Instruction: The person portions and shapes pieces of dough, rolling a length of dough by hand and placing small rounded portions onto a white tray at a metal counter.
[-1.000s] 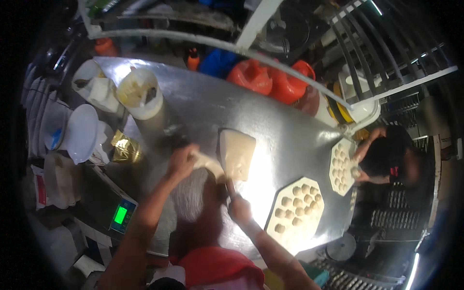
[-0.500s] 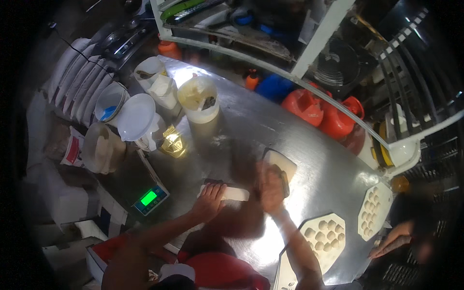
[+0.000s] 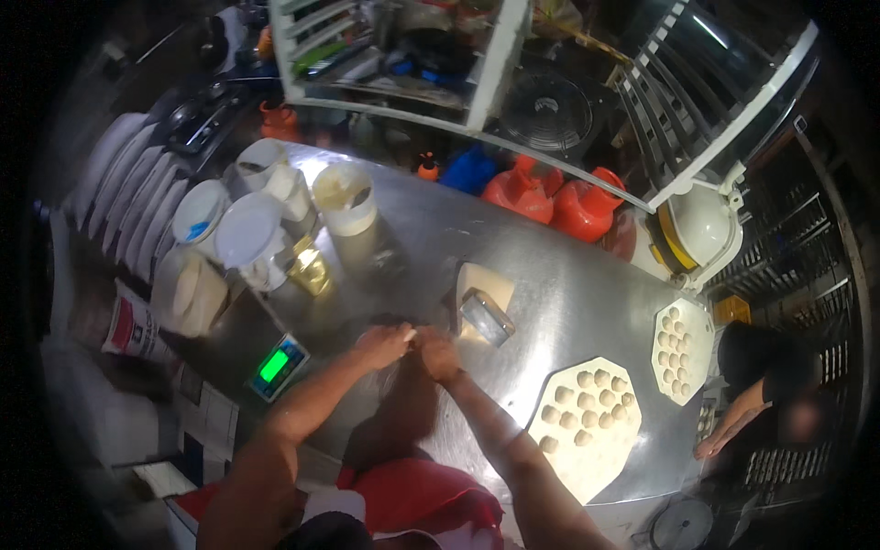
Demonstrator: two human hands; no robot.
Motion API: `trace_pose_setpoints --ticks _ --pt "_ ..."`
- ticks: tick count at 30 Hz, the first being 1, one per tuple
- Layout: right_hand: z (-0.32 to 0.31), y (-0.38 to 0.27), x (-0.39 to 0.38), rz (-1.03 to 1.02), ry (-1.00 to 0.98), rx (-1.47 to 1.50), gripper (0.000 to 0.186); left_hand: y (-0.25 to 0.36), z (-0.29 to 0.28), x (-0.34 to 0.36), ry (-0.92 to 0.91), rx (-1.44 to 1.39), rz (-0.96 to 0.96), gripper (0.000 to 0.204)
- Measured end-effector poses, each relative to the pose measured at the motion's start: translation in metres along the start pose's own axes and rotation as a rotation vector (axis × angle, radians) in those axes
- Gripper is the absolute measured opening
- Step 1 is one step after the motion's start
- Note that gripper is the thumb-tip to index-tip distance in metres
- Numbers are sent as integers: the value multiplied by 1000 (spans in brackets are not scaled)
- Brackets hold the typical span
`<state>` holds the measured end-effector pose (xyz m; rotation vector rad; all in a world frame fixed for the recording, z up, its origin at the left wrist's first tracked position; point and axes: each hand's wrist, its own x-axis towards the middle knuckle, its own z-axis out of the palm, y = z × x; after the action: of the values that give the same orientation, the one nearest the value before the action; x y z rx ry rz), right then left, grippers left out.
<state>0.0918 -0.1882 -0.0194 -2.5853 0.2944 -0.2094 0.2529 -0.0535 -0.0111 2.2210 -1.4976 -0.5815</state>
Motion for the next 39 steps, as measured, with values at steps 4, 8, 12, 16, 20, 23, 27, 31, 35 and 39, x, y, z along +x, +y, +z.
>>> trace_pose_setpoints --ticks 4,8,12,16,20,23,27,31,35,39 --pt "4 -12 -137 -31 11 -5 33 83 13 -92 -193 -53 86 37" --pt "37 -74 -243 20 -249 77 38 100 95 -216 -324 25 65 49" --pt "28 -79 -280 21 -254 113 35 119 84 -254 -298 -29 65 51" --pt "9 -78 -274 58 -29 -61 30 150 40 -236 -211 182 91 42" --pt "-26 -109 -267 83 150 -184 27 147 47 -221 74 217 281 27" --pt "3 -112 -289 213 101 -298 40 162 86 -252 23 246 208 42" --pt "55 -126 -334 381 146 -156 70 159 141 -253 86 264 134 69" --pt "31 -89 -261 601 210 -177 72 123 145 -172 105 384 68 70" --pt "7 -20 -187 634 316 -308 82 109 133 -72 225 356 60 77" --pt "34 -23 -188 600 361 -305 84 94 129 -81 174 369 69 77"
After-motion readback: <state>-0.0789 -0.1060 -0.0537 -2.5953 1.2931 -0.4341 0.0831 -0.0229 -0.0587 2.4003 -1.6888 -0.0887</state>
